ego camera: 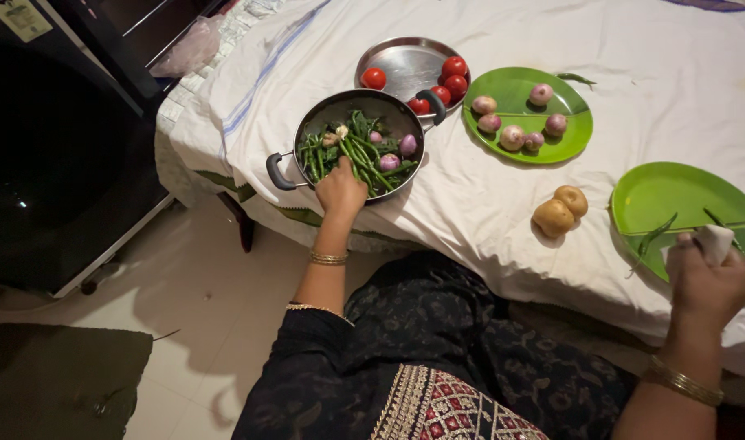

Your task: The person wipes green beans with a white cloth one by one while sitting on a bed and places the cleaned beans onto a green plate.

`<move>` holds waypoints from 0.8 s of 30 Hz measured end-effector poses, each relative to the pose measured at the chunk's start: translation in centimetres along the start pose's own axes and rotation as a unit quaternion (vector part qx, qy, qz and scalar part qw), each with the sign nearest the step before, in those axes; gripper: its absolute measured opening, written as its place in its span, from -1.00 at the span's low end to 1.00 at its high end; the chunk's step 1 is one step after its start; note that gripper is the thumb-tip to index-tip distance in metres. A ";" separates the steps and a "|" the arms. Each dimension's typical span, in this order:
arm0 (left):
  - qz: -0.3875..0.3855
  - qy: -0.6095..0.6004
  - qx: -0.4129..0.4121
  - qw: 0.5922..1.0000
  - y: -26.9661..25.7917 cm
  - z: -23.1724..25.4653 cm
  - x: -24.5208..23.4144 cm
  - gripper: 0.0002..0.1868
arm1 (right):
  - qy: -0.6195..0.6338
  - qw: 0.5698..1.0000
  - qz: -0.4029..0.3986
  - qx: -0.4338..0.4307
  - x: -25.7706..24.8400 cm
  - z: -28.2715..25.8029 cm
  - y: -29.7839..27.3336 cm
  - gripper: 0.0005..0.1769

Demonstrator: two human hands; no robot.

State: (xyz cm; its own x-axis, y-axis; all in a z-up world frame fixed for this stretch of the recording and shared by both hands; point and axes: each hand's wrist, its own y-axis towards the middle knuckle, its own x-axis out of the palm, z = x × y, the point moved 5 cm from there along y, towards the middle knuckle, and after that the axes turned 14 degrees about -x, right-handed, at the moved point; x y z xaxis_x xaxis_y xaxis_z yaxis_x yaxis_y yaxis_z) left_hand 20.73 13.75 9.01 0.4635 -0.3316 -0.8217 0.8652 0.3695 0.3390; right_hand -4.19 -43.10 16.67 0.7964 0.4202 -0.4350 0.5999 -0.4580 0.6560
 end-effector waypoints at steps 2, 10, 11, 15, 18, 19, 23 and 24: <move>0.013 -0.008 0.003 1.000 -0.2 0.1 -0.4 -0.63 | 0.009 1.000 0.001 0.027 0.0 0.0 0.0 -0.82; 0.149 -0.192 0.091 0.966 -3.1 0.9 -5.4 -0.65 | -0.008 0.996 -0.006 0.090 -0.3 -3.7 0.0 -0.77; 0.105 -0.298 0.046 0.948 -3.7 0.5 -5.5 -0.67 | 0.009 0.990 -0.015 0.140 0.2 -4.3 -0.3 -0.72; -0.009 -0.522 0.024 0.853 -7.5 3.3 -4.7 -0.64 | 0.244 0.960 -0.031 0.131 3.1 -6.4 -0.9 -0.51; -0.171 -0.558 0.096 0.806 -12.1 8.9 -2.1 -0.71 | 0.279 0.946 -0.089 0.137 5.2 -4.7 -1.6 -0.31; -0.222 -0.578 0.104 0.779 -14.1 11.0 -1.1 -0.73 | 0.276 0.944 -0.128 0.127 6.3 -4.1 -2.0 -0.22; -0.457 -0.655 0.054 0.599 -22.4 17.3 2.2 -0.72 | 0.286 0.923 -0.218 0.139 9.6 -2.8 -4.6 -0.23; -0.463 -0.655 0.058 0.594 -23.8 17.9 2.6 -0.72 | 0.282 0.916 -0.251 0.134 10.2 -3.3 -5.4 -0.29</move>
State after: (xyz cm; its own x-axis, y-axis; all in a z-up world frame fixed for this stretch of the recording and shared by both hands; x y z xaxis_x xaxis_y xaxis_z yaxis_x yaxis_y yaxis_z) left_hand 4.73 -11.41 7.02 -0.5368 -0.7650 0.3558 0.8371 -0.5355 0.1116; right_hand 0.44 -33.75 10.75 0.2945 0.9338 -0.2031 0.9370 -0.2404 0.2534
